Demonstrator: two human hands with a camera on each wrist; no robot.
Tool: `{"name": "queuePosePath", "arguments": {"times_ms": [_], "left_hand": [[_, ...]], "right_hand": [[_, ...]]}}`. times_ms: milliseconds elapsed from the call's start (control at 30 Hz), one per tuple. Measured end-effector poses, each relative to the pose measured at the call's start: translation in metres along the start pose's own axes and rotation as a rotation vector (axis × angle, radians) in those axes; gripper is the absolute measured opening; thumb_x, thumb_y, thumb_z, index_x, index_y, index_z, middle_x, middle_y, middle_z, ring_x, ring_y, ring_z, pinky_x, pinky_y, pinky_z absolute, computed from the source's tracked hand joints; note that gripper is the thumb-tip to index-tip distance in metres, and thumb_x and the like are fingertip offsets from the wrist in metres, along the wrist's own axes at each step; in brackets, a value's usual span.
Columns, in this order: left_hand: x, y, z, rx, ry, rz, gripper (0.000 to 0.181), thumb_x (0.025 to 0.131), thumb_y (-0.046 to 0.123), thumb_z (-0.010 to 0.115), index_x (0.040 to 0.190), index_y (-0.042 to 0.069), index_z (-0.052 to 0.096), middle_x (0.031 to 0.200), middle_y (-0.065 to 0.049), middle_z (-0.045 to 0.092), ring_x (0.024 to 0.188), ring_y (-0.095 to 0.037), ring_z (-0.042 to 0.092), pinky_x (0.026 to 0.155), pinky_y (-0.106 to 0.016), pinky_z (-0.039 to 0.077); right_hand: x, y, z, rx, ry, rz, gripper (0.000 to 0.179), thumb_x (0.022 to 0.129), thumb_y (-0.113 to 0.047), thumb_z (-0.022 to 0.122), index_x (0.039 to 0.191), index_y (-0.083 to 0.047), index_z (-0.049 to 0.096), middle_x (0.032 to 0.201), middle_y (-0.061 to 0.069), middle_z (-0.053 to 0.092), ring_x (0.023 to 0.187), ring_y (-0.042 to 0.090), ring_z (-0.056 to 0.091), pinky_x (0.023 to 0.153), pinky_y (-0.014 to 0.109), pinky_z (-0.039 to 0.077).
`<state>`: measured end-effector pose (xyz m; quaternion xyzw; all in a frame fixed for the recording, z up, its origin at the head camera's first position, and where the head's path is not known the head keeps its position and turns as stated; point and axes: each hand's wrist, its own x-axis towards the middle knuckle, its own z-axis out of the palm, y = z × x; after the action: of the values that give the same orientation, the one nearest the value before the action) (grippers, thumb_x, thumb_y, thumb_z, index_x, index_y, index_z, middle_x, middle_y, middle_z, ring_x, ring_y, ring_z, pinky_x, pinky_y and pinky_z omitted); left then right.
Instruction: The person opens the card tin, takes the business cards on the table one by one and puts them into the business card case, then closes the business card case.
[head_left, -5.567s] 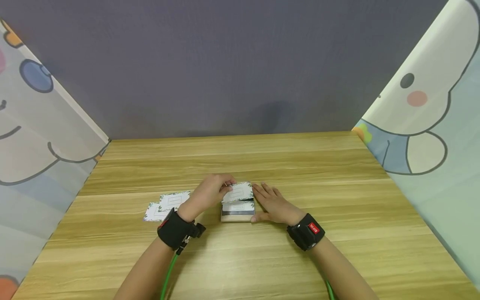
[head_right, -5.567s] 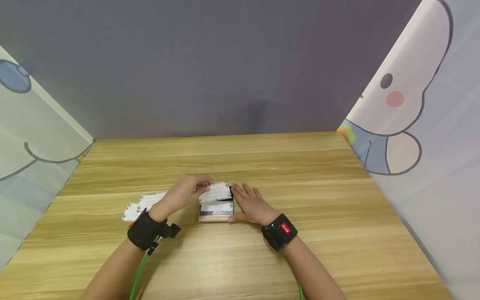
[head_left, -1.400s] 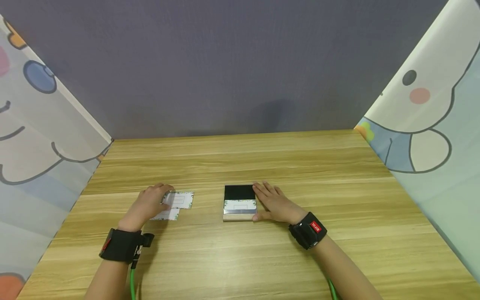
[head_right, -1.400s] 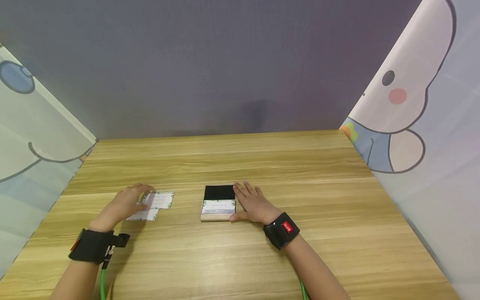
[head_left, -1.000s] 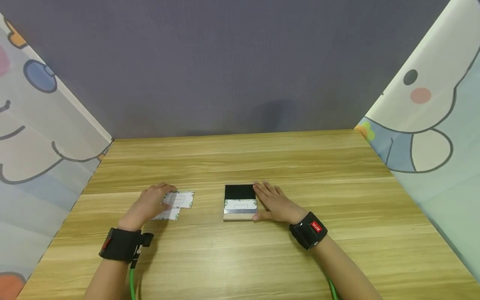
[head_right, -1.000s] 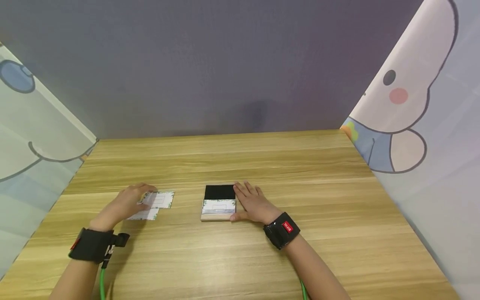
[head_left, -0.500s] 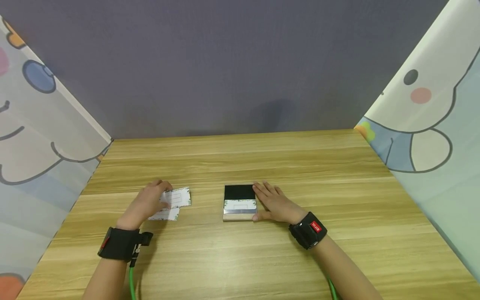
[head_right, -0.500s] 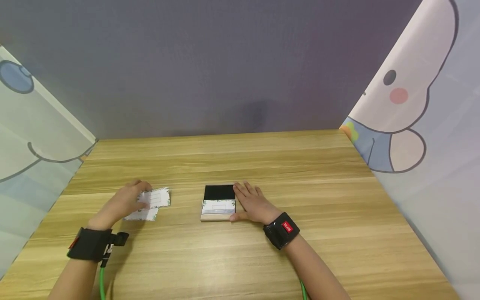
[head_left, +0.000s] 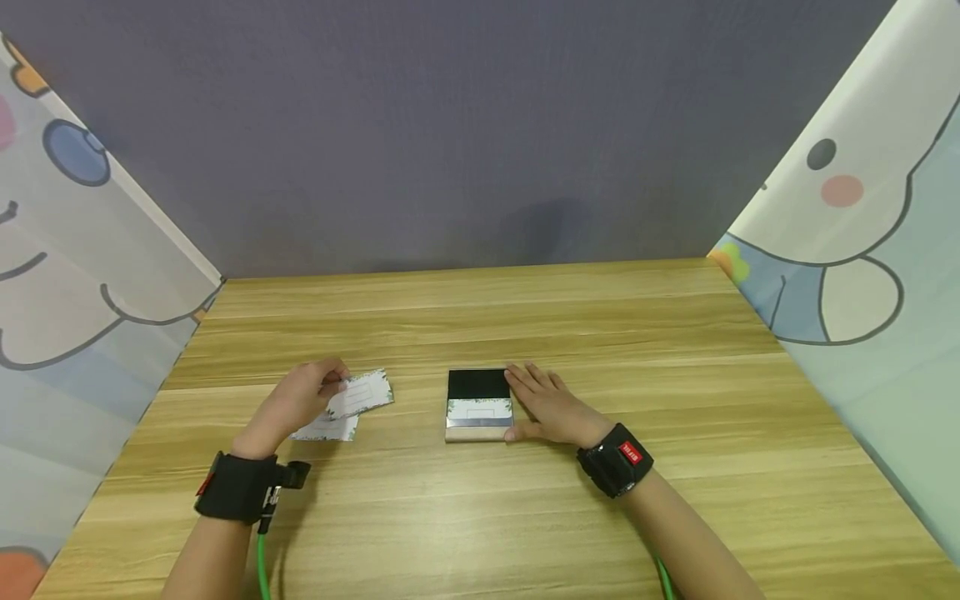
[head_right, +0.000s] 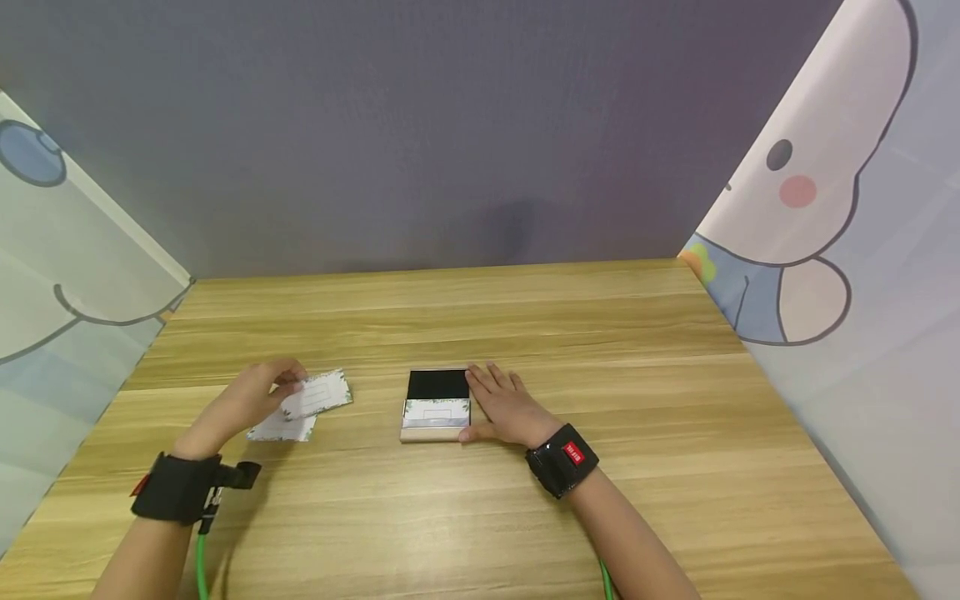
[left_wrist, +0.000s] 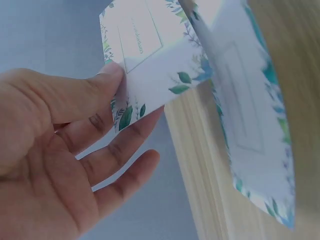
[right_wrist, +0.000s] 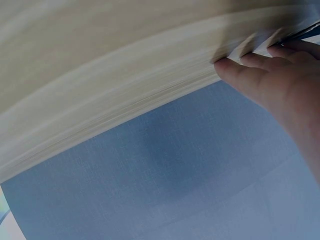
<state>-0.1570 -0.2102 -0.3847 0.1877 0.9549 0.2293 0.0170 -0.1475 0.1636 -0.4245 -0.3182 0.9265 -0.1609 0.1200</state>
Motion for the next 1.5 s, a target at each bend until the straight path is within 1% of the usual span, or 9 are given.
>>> {"name": "queuePosePath", "arguments": {"times_ms": [133, 267, 400, 567, 700, 833, 1067, 1233, 1500], "left_hand": [[0.005, 0.006, 0.002, -0.023, -0.007, 0.006, 0.007, 0.087, 0.001, 0.058, 0.093, 0.003, 0.06, 0.087, -0.011, 0.063, 0.074, -0.02, 0.058, 0.061, -0.031, 0.046], [0.011, 0.015, 0.007, -0.048, -0.04, 0.003, 0.007, 0.088, 0.003, 0.057, 0.093, 0.005, 0.06, 0.087, -0.009, 0.062, 0.073, -0.018, 0.057, 0.06, -0.03, 0.045], [0.017, 0.024, 0.012, -0.068, -0.05, 0.024, 0.007, 0.088, 0.004, 0.058, 0.094, 0.005, 0.06, 0.087, -0.008, 0.062, 0.075, -0.018, 0.058, 0.062, -0.029, 0.047], [0.027, 0.038, 0.02, -0.087, -0.036, 0.066, 0.007, 0.087, 0.005, 0.059, 0.094, 0.006, 0.061, 0.085, -0.006, 0.063, 0.073, -0.017, 0.058, 0.061, -0.028, 0.046], [0.034, 0.052, 0.024, -0.117, -0.031, 0.099, 0.007, 0.087, 0.005, 0.059, 0.093, 0.006, 0.061, 0.088, -0.007, 0.064, 0.08, -0.021, 0.062, 0.066, -0.03, 0.05], [0.043, 0.065, 0.03, -0.131, -0.036, 0.142, 0.008, 0.087, 0.006, 0.06, 0.095, 0.006, 0.062, 0.089, -0.007, 0.065, 0.081, -0.02, 0.062, 0.068, -0.03, 0.051], [0.056, 0.085, 0.041, -0.149, -0.045, 0.225, 0.008, 0.087, 0.007, 0.06, 0.095, 0.007, 0.062, 0.089, -0.005, 0.065, 0.081, -0.018, 0.063, 0.068, -0.026, 0.051], [0.062, 0.093, 0.05, -0.159, -0.039, 0.286, 0.009, 0.086, 0.005, 0.061, 0.095, 0.007, 0.063, 0.088, -0.005, 0.066, 0.08, -0.017, 0.064, 0.068, -0.023, 0.052], [0.068, 0.098, 0.061, -0.17, -0.053, 0.333, 0.009, 0.086, 0.003, 0.06, 0.094, 0.005, 0.063, 0.089, -0.006, 0.066, 0.082, -0.016, 0.063, 0.07, -0.023, 0.052]], "right_hand": [[0.0, 0.0, 0.0, -0.007, -0.005, 0.009, 0.094, 0.08, -0.055, 0.057, 0.145, 0.0, 0.017, 0.153, 0.015, 0.013, 0.139, 0.039, 0.008, 0.108, 0.059, 0.015], [0.0, 0.0, 0.0, -0.007, -0.008, 0.009, 0.094, 0.08, -0.055, 0.056, 0.145, 0.0, 0.017, 0.153, 0.015, 0.012, 0.139, 0.039, 0.008, 0.109, 0.059, 0.014], [0.0, 0.0, 0.0, -0.003, -0.013, 0.015, 0.094, 0.08, -0.056, 0.056, 0.146, -0.002, 0.015, 0.153, 0.014, 0.012, 0.14, 0.037, 0.008, 0.109, 0.058, 0.013], [0.0, 0.0, 0.0, -0.001, -0.011, 0.011, 0.093, 0.081, -0.055, 0.056, 0.145, -0.001, 0.016, 0.153, 0.015, 0.012, 0.14, 0.039, 0.008, 0.109, 0.059, 0.014], [0.0, 0.0, 0.0, -0.002, -0.007, 0.007, 0.093, 0.081, -0.054, 0.056, 0.145, 0.0, 0.017, 0.152, 0.016, 0.013, 0.139, 0.039, 0.008, 0.108, 0.059, 0.014], [0.0, 0.0, 0.0, -0.004, -0.009, 0.009, 0.093, 0.081, -0.054, 0.057, 0.145, 0.0, 0.016, 0.153, 0.015, 0.013, 0.14, 0.039, 0.008, 0.109, 0.059, 0.014], [0.001, -0.001, 0.0, -0.004, -0.012, 0.023, 0.094, 0.08, -0.055, 0.057, 0.145, 0.0, 0.017, 0.153, 0.014, 0.012, 0.14, 0.038, 0.008, 0.109, 0.059, 0.015], [0.001, 0.0, 0.001, -0.008, -0.003, 0.025, 0.093, 0.08, -0.056, 0.056, 0.145, -0.001, 0.018, 0.153, 0.013, 0.013, 0.14, 0.038, 0.009, 0.108, 0.059, 0.016], [0.001, -0.002, -0.001, -0.008, -0.01, 0.037, 0.093, 0.08, -0.056, 0.057, 0.145, -0.001, 0.018, 0.153, 0.014, 0.013, 0.14, 0.038, 0.008, 0.109, 0.058, 0.015]]}}
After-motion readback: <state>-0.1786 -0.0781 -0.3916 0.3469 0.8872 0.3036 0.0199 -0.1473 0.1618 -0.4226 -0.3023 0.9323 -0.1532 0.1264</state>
